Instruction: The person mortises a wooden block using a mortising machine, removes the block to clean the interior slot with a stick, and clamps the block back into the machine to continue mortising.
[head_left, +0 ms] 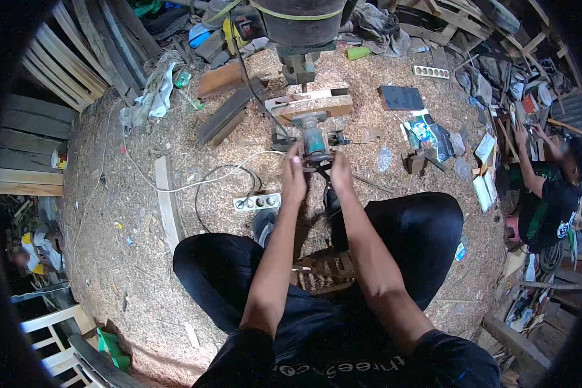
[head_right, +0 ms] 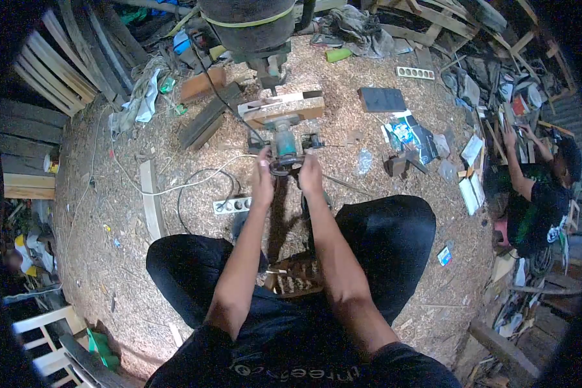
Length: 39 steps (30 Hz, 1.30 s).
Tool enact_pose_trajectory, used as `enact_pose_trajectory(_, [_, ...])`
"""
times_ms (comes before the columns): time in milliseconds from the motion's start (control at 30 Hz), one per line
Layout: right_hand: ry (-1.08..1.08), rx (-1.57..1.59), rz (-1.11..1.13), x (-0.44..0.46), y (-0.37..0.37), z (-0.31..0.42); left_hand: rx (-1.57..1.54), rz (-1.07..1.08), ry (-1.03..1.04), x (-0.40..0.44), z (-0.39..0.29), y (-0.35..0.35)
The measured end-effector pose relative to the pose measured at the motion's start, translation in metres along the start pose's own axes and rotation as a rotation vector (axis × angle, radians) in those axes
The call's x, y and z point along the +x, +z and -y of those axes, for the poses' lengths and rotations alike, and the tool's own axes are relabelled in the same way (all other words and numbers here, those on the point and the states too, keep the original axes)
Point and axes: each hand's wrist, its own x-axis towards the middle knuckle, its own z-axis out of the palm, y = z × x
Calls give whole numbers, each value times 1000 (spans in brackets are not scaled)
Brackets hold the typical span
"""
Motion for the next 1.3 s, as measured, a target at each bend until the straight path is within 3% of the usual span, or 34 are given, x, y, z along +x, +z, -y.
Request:
enact_pose_trajectory(33, [-55,-130,-74,-5,5,12,-6,117,36,0,-2,5])
enact_pose_trajectory(133, [-176,-347,37,-28,0,67,-144,130,-356,-9,5,-3])
enact_pose_trajectory(200, [-217,-163,-70,-28,0,83,-241,143,-620,-15,17,-5])
enact_pose_trajectory(267, [-148,86,-148,-12,-9,81,-288,-125,-232,-12,61,-3])
enact_pose_trajectory(300, [29,-159,-142,-10,-17,87,-180,-74,-140,-10,52,-2])
enact_pose_trajectory(400, [-71,-431,200,-4,-7,55,149,88,135,-4,-9,10])
enact_pose_trajectory(433, [-128,-361,140,-11,-9,60,138,80,34,0,7,11])
enact_pose_trajectory(533, [98,366,25,2,-29,56,106,73,-285,-2,58,7])
enact_pose_trajectory(667, [20,-299,228,9,-3,5,74,155,43,7,-6,14])
enact_pose_trajectory(700, [83,-152,250,8,-9,11,63,71,173,2,-11,14])
enact_pose_trajectory(800, [286,297,307,-5,-46,43,132,213,16,6,-14,-3])
enact_pose_trajectory(833, [371,363,131,7,-41,38,152,128,-18,12,-9,-4])
enact_pose_trajectory(933, [-10,-299,245,17,-32,26,99,187,-228,24,-37,-5])
enact_pose_trajectory(1067, [-76,-265,-30,23,5,11,297,10,-150,29,-21,27])
enact_pose_trajectory(1100, [-53,-173,11,28,8,3,207,-13,-238,32,-6,30])
enact_pose_trajectory(1167, [-189,-437,7,9,14,39,30,-46,-416,33,26,32])
enact_pose_trajectory(1233, [-263,-661,99,2,22,64,-555,-239,-437,29,61,42])
enact_pose_trajectory(1300, [-407,-457,80,-6,20,62,-1067,-368,-542,27,67,48])
